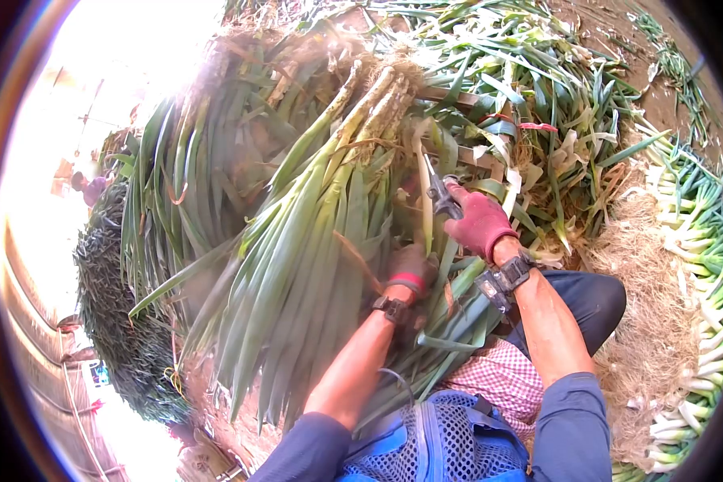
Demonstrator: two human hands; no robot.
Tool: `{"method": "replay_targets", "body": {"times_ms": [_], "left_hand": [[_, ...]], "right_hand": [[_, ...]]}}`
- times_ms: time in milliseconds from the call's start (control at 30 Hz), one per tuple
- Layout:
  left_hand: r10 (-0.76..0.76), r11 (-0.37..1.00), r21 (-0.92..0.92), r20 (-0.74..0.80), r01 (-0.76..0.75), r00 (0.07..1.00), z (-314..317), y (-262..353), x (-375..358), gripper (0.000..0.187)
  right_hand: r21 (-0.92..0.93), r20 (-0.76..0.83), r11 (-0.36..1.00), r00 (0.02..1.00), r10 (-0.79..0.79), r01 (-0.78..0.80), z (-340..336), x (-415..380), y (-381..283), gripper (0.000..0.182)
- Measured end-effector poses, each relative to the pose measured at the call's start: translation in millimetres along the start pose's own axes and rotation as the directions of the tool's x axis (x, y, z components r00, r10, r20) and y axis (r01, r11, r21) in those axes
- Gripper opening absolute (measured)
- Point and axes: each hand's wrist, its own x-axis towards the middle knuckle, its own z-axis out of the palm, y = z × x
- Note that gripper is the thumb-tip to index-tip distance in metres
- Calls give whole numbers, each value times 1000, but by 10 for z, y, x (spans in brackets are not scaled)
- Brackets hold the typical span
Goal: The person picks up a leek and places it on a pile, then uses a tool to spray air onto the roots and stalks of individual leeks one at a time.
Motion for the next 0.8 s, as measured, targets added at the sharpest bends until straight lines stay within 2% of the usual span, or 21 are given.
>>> {"method": "replay_targets", "body": {"times_ms": [67, 133, 200, 267, 300, 333, 400, 433, 467, 533, 567, 600, 633, 667, 700, 733, 767, 800], "left_hand": [[32, 992, 119, 49, -38, 998, 22, 2, -18, 58], [57, 989, 134, 43, -62, 997, 57, 0, -48, 59], [67, 987, 145, 47, -73, 997, 212, -79, -140, 60], [168, 978, 116, 35, -171, 985, 383, -133, -208, 49], [262, 964, 52, -48, -260, 964, 473, -153, -317, 55], [258, 966, 51, -52, -255, 965, 444, -130, -364, 55], [288, 947, 118, 95, -298, 953, 390, -80, -452, 67], [280, 949, 117, 108, -291, 954, 327, -65, -468, 59], [280, 950, 117, 104, -291, 954, 251, -91, -453, 59], [357, 911, 185, 101, -370, 929, 33, -199, -423, 47], [340, 915, 206, 70, -347, 938, -402, -2, -662, 36], [331, 922, 185, 80, -341, 940, -776, 113, -769, 35], [383, 912, 165, -9, -376, 924, -1006, 48, -766, 32], [390, 918, 153, -195, -365, 900, -1315, 69, -827, 31], [434, 899, 221, -344, -377, 833, -1524, 9, -761, 28], [434, 901, 227, -424, -370, 795, -1764, -70, -604, 27], [527, 849, 375, -559, -372, 640, -1802, -390, -244, 27], [374, 927, 270, -605, -261, 702, -2066, -264, -248, 35]], "right_hand": [[-10, -13, 1000, 1000, -16, 16, 77, -8, 89, 76], [-21, -36, 999, 999, -38, 37, 59, -44, 84, 76], [55, 67, 998, 997, -27, 23, 1, -224, -19, 75], [43, 108, 999, 994, -12, 8, 32, -253, 30, 75], [119, 83, 992, 996, -36, 26, 45, -274, 63, 75], [194, 62, 980, 996, -57, 44, 69, -317, 79, 76], [281, -73, 957, 996, -60, 78, 176, -348, 132, 80], [311, -68, 946, 995, -77, 95, 173, -397, 90, 80], [341, -65, 933, 993, -96, 113, 168, -446, 37, 80], [334, -105, 929, 985, -134, 161, 174, -558, -104, 80], [327, -146, 922, 975, -166, 206, 160, -588, -154, 81], [330, -145, 920, 975, -170, 209, 122, -579, -178, 81], [396, -103, 905, 987, -126, 157, 73, -554, -194, 81], [457, -60, 884, 995, -84, 102, 29, -540, -219, 80], [530, -49, 836, 989, -139, 144, 1, -560, -251, 85], [532, -45, 834, 989, -143, 145, 0, -596, -294, 85], [539, -34, 820, 977, -209, 194, 9, -641, -346, 84], [545, -28, 802, 962, -273, 244, 17, -661, -393, 84]]}}
